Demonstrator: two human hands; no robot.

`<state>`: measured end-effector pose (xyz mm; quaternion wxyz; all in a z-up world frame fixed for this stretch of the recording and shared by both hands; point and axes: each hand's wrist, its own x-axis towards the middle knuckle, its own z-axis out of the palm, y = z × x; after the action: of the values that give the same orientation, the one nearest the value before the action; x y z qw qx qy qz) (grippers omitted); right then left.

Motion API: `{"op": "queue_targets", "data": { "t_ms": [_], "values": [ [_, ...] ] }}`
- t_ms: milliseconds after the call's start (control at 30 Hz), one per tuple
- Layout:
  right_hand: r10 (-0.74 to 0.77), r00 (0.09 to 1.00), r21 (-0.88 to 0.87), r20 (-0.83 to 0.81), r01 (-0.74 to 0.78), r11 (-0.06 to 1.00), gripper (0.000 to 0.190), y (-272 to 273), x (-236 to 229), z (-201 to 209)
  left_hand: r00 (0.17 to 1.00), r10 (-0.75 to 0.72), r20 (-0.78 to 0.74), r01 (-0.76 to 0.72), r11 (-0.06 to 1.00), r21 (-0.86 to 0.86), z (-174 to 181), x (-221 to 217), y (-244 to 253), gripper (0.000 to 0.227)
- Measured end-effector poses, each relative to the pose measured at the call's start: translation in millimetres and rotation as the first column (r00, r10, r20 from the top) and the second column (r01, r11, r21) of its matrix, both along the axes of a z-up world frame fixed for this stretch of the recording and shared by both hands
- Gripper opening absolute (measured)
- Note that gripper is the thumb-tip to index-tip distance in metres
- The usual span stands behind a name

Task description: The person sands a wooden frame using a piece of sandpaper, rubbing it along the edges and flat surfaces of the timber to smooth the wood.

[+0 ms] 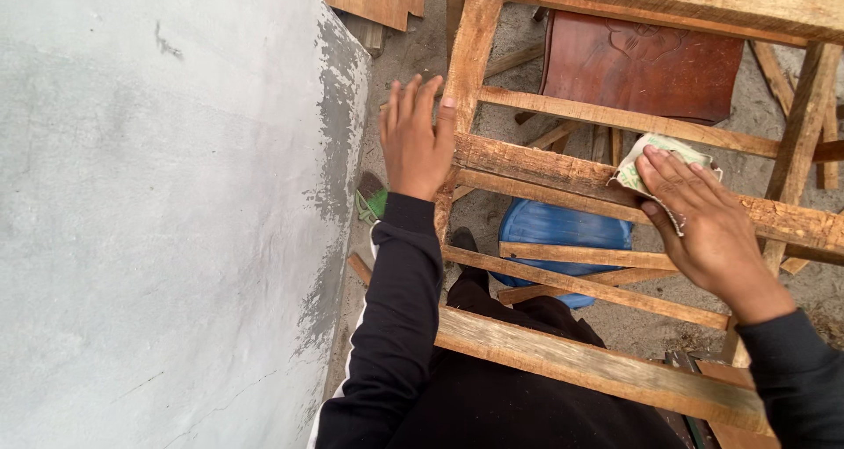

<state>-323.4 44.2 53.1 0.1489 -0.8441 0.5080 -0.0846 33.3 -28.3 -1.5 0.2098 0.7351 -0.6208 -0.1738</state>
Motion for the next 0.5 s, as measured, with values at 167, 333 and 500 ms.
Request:
{"op": "queue_targets", "data": {
  "t_ms": [167,333,500],
  "values": [
    [-0.125,0.982,-0.260,0.142,0.158,0.953,0.059,1,85,-48,0.974,-0.076,0.214,0.116,0.977,-0.181,6,-36,9,0.052],
    [-0.061,0.995,-0.240,0.075,0.077,0.968,0.055,-1,97,-49,0.935,-0.273,0.227,0.311,0.939,-0.148,-5,-68,15,0.049],
    [-0.182,0.976,-0.147,0.123,0.199,0.969,0.051,29,-17,-47,0.946,-0.289,0.149,0.303,0.949,-0.084,-8,-64,11,0.053]
  ]
}}
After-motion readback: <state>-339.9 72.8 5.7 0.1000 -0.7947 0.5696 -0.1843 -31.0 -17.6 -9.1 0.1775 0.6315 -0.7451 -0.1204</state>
